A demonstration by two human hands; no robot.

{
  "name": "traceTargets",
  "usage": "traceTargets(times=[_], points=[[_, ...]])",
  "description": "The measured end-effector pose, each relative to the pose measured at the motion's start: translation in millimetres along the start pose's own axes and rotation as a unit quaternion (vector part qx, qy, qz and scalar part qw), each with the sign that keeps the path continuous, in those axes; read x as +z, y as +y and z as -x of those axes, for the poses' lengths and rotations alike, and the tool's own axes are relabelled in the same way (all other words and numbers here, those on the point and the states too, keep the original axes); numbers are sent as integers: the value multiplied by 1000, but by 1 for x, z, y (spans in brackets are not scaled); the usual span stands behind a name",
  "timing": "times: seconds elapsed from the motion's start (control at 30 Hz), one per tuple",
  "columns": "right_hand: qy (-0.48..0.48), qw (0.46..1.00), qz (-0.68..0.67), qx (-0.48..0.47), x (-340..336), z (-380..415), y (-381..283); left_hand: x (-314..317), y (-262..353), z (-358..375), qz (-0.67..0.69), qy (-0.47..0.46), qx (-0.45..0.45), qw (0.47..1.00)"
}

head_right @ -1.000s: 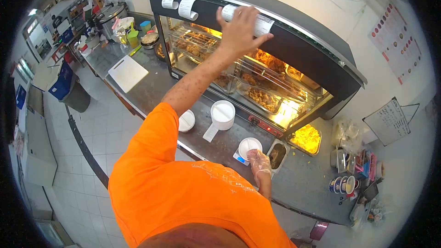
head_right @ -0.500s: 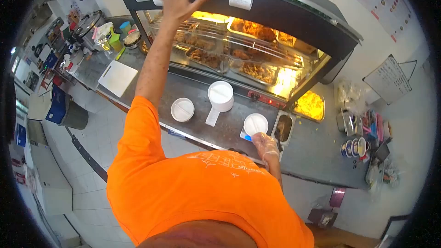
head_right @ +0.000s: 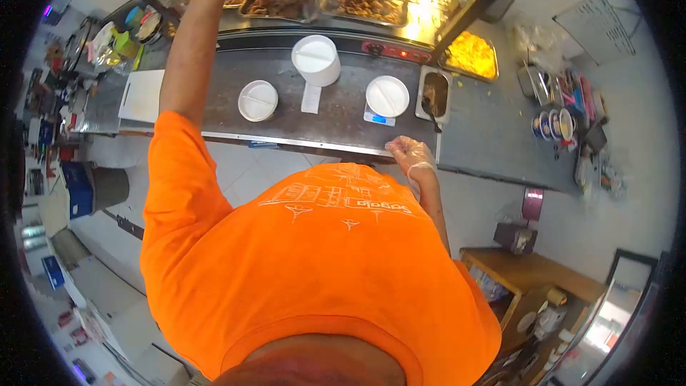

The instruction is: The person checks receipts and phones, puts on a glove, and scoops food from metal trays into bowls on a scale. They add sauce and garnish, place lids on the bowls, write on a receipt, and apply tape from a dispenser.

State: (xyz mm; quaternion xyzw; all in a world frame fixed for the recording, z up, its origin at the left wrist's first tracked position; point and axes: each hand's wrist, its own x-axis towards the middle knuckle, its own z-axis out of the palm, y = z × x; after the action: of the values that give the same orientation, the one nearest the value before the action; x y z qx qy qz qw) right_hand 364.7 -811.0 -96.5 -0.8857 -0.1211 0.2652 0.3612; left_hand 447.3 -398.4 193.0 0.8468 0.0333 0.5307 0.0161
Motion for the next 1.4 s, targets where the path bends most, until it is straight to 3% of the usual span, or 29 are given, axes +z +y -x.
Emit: traceTargets(times=[0.07,0.1,0.17,0.27,0.33,0.4,0.47,0.53,0.6,0.67,0.73,0.8,0.87,0.93,0.97,1.0,1.07,1.1,1.13,1.2,1.23,1.27,1.3,1.37,1.4], points=[[25,991,125,39,1,-2,18,-17,6,42,15,-39,27,999],[-32,987,88,133,-13,9,-15,-19,8,69,17,-73,50,996],[-26,984,56,165,-9,8,-4,5,5,149,36,-29,-11,999],[-17,987,27,159,-14,16,-22,18,-16,265,-40,-126,-216,967],[83,961,-239,109,-14,19,-19,22,-40,358,-99,-167,-451,871],[126,959,-246,58,-34,4,-31,23,-55,428,-87,-238,-597,761],[174,959,-225,3,-65,-23,-49,16,-54,451,-69,-276,-580,763],[274,952,11,-135,-105,-98,-26,9,-47,453,-53,-304,-565,765],[309,938,4,-156,-138,-124,-80,5,-31,443,-81,-264,-500,821],[382,921,55,-62,-157,-189,-79,1,-12,433,-79,-253,-512,817],[401,911,34,-90,-158,-193,-107,-2,1,434,-79,-241,-524,813],[400,915,13,-46,-149,-188,-125,-9,13,446,-41,-194,-508,838],[443,893,71,-31,-143,-202,-118,-24,40,438,-60,-208,-544,811],[407,910,74,-31,-140,-189,-124,-31,57,445,-77,-228,-571,785],[251,965,-30,-67,-143,-182,-123,-31,62,450,-87,-237,-575,779],[88,982,-134,-100,-147,-173,-124,-28,66,454,-90,-242,-575,776],[-38,984,-116,-127,-151,-144,-136,-21,74,461,-71,-238,-568,785],[-86,954,-215,-192,-141,-171,-102,-19,80,457,-74,-244,-567,783],[-78,944,-241,-213,-136,-181,-82,-13,86,446,-61,-247,-554,793],[18,981,-15,-193,-138,-185,-79,-1,93,437,-48,-246,-538,805],[9,985,-14,-173,-135,-192,-73,4,95,438,-29,-243,-518,819],[68,971,113,-198,-128,-209,-67,7,96,439,-10,-239,-498,834],[122,951,155,-237,-123,-219,-67,8,102,436,-9,-244,-495,834],[182,924,189,-277,-110,-249,-63,6,103,446,25,-247,-466,850],[189,945,155,-218,-101,-281,-56,2,104,450,29,-248,-458,853]])
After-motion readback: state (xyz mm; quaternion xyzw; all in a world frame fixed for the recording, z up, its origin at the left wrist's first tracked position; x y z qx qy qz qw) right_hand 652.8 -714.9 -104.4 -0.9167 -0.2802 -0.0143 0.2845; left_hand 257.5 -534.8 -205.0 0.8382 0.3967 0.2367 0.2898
